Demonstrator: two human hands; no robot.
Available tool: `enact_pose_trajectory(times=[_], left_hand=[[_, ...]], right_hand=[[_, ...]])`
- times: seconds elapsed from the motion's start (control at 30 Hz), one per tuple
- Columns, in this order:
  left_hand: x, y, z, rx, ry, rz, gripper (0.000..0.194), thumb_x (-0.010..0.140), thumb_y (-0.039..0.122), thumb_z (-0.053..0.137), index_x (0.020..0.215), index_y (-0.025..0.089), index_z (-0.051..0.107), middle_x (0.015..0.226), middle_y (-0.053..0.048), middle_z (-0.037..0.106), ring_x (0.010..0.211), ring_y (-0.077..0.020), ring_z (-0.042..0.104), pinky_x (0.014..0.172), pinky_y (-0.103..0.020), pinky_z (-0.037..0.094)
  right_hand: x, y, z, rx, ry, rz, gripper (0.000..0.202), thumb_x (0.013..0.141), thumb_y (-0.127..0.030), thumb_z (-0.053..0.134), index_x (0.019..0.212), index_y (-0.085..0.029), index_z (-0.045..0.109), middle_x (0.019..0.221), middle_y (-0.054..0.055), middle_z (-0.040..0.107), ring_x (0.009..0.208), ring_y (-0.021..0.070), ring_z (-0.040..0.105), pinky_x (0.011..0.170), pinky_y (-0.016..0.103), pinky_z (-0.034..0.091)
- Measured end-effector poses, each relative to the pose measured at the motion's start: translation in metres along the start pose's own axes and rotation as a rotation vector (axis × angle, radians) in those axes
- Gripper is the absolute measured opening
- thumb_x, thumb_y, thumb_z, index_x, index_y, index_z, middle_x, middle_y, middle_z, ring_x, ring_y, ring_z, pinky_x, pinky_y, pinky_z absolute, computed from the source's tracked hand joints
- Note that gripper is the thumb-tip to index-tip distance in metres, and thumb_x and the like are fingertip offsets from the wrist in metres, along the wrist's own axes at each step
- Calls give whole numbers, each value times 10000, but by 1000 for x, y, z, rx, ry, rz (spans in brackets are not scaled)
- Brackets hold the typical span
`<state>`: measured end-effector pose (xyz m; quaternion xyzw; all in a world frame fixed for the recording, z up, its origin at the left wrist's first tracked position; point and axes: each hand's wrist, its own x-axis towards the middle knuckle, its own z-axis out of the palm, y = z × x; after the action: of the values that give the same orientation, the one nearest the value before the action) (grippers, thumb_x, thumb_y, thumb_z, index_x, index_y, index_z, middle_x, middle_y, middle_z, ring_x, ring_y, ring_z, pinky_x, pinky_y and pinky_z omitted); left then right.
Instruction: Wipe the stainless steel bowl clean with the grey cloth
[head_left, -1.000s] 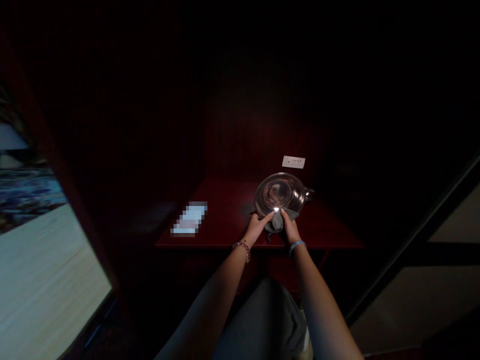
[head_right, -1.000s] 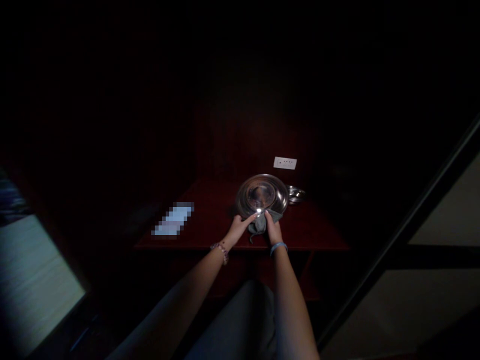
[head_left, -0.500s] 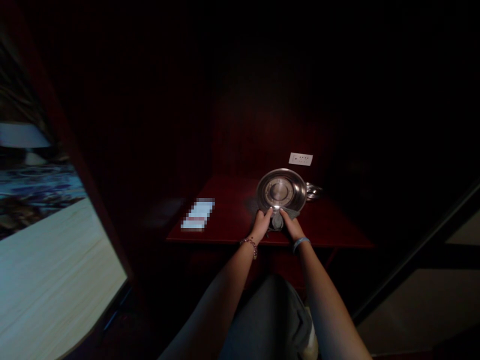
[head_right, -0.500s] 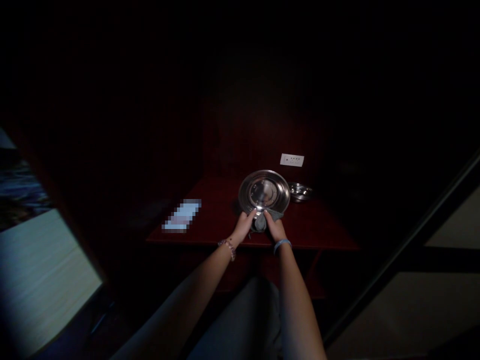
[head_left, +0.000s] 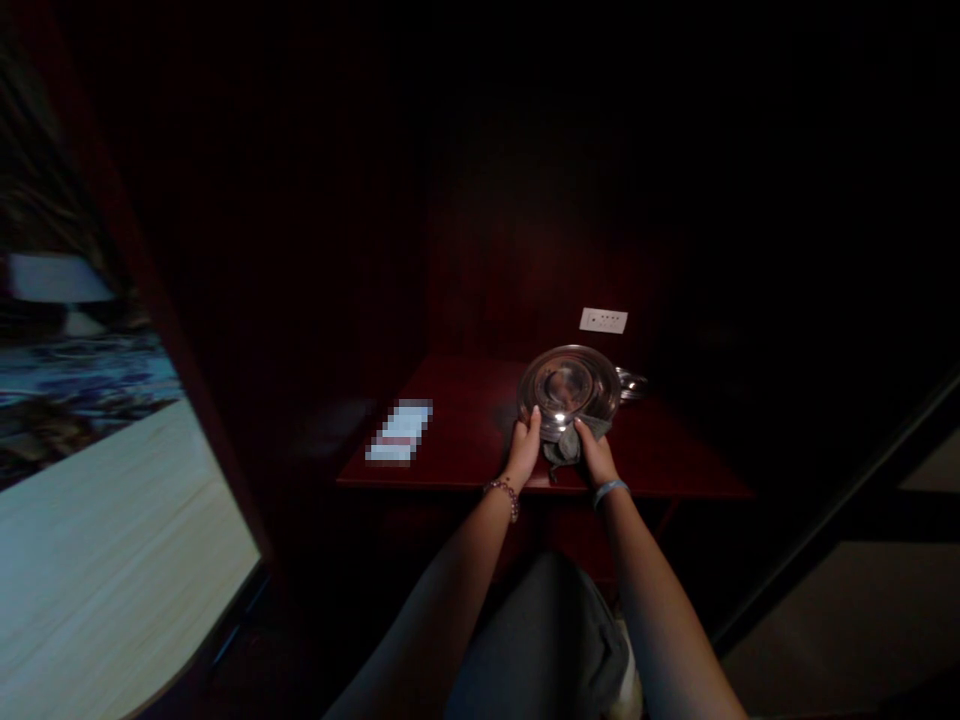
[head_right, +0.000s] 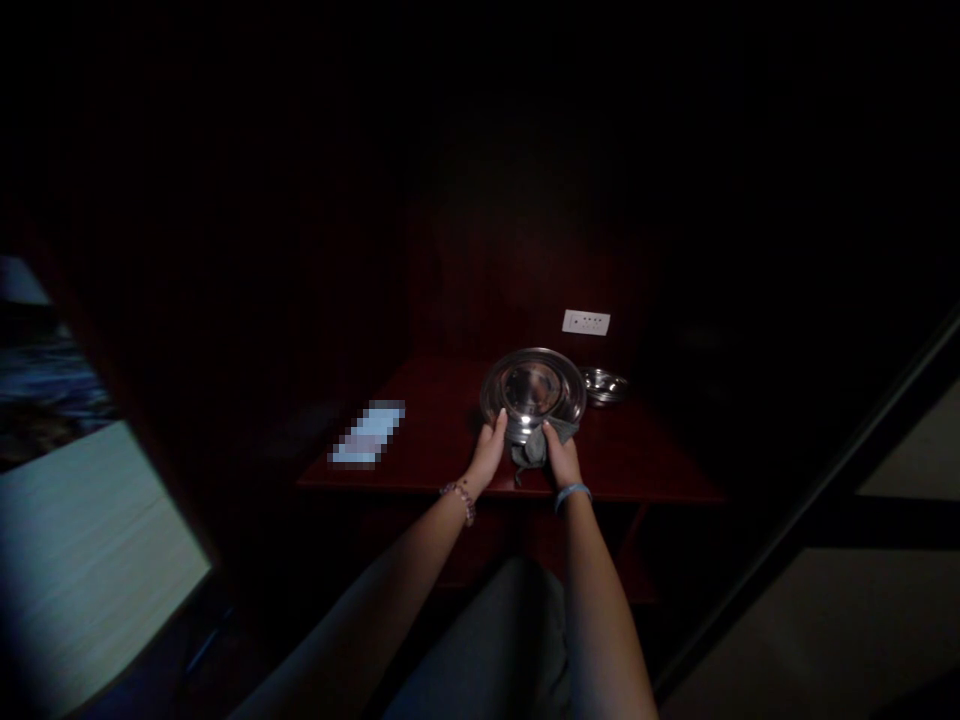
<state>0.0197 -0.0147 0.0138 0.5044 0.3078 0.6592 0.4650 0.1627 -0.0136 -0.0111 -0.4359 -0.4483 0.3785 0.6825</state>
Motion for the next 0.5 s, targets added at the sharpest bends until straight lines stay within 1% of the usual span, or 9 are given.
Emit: enact_pose_trajectory(times=[0.07, 0.13, 0.23, 0.33, 0.43, 0.5], left_hand=[[0, -5, -1, 38, -76, 3, 376, 862, 395, 599, 1100, 121, 695, 1170, -136, 710, 1118, -228, 644, 1050, -365, 436], [-1, -9, -2, 103, -126, 1, 380, 778, 365, 702, 1066, 117, 712, 1151, -138, 717, 1103, -241, 652, 1056, -382, 434], [-3, -11, -3, 177, -128, -6, 395, 699, 315, 776, 1053, 147, 725, 1173, -124, 712, 1145, -245, 632, 1075, -370, 413], [-4, -11, -3, 159, -107, -26, 333, 725, 283, 752, 1036, 163, 732, 1161, -115, 718, 1152, -234, 629, 1082, -365, 400], [-4, -11, -1, 130, -133, -38, 278, 763, 264, 709, 1018, 156, 731, 1147, -120, 721, 1139, -231, 634, 1075, -380, 404], [-3, -10, 1, 114, -123, -63, 259, 762, 259, 701, 996, 149, 727, 1127, -124, 726, 1117, -234, 643, 1058, -391, 419]], right_hand=[[-1, -2, 0, 13, -2, -2, 569, 727, -513, 709, 1178, -168, 669, 1237, 73, 688, 1188, 261, 611, 1088, 414, 422], [-2, -3, 0, 31, -28, 6, 571, 721, -517, 716, 1168, -164, 674, 1235, 77, 690, 1186, 266, 613, 1083, 415, 429], [-4, -4, 1, 49, -64, 22, 571, 716, -510, 730, 1170, -168, 674, 1231, 74, 693, 1184, 268, 617, 1082, 410, 434], [-4, -4, 1, 50, -77, 42, 567, 724, -511, 726, 1176, -173, 670, 1218, 72, 700, 1167, 265, 630, 1073, 410, 444], [-3, -2, 1, 31, -76, 40, 556, 727, -508, 723, 1166, -171, 676, 1210, 73, 704, 1156, 265, 636, 1072, 411, 443], [-2, -2, 1, 14, -61, 37, 544, 725, -505, 723, 1151, -167, 684, 1204, 74, 706, 1156, 266, 635, 1073, 411, 440]])
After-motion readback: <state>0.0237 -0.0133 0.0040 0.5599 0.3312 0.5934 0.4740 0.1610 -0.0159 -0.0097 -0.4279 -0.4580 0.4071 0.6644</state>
